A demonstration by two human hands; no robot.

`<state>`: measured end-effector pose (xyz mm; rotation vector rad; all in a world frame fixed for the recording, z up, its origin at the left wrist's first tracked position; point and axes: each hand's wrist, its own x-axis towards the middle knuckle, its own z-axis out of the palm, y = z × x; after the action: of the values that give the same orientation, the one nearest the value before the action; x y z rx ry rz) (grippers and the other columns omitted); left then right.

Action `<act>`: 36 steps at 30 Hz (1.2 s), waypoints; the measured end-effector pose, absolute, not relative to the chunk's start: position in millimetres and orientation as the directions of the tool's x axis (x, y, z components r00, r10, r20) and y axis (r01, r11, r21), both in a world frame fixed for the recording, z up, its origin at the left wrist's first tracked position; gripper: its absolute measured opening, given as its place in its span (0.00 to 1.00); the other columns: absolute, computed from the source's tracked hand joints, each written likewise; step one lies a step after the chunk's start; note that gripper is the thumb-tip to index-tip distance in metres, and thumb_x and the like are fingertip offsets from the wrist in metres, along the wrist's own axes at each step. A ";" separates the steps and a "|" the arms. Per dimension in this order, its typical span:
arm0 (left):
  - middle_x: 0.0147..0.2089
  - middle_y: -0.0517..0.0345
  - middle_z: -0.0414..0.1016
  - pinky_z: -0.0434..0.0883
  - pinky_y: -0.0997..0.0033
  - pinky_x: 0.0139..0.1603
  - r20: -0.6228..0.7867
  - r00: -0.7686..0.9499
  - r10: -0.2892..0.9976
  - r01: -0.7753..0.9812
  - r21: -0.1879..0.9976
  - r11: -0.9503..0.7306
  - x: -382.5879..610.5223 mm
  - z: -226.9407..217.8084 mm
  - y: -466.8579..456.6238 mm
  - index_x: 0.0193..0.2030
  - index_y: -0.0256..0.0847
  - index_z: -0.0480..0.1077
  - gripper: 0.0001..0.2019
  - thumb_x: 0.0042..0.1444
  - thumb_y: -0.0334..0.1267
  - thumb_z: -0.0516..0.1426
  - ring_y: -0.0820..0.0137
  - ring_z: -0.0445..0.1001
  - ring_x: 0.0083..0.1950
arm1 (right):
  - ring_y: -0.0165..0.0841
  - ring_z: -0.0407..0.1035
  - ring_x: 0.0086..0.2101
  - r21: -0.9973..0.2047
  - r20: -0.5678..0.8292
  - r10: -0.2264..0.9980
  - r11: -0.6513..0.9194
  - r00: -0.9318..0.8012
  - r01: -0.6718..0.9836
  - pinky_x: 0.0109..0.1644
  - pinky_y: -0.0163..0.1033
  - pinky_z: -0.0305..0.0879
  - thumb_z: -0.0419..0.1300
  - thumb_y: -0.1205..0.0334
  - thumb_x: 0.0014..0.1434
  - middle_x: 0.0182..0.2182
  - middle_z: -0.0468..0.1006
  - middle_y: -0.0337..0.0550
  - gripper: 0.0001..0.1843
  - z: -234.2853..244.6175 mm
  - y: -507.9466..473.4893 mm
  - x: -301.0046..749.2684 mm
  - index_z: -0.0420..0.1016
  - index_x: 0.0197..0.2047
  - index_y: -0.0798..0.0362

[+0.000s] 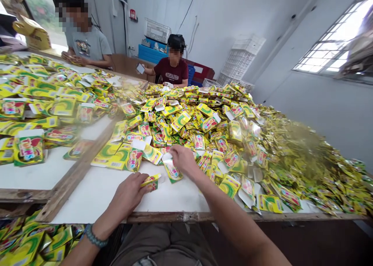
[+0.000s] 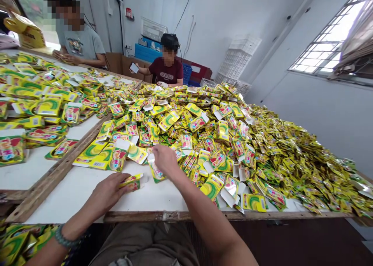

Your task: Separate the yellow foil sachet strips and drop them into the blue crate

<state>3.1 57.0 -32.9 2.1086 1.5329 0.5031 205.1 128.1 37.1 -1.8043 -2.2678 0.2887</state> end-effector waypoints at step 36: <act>0.45 0.50 0.81 0.76 0.62 0.45 -0.310 0.174 0.935 -0.117 0.936 0.332 -2.4 -18.0 38.1 0.47 0.37 0.74 0.27 0.42 0.50 0.68 0.58 0.79 0.43 | 0.27 0.61 0.24 -0.808 -0.078 0.946 0.125 -0.316 0.575 0.28 0.32 0.56 0.62 0.60 0.55 0.22 0.69 0.34 0.07 14.1 64.3 195.8 0.77 0.38 0.52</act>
<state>-2.4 38.1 -18.0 0.9350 1.1321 0.9245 195.8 64.3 14.1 -1.4648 -1.9495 1.0674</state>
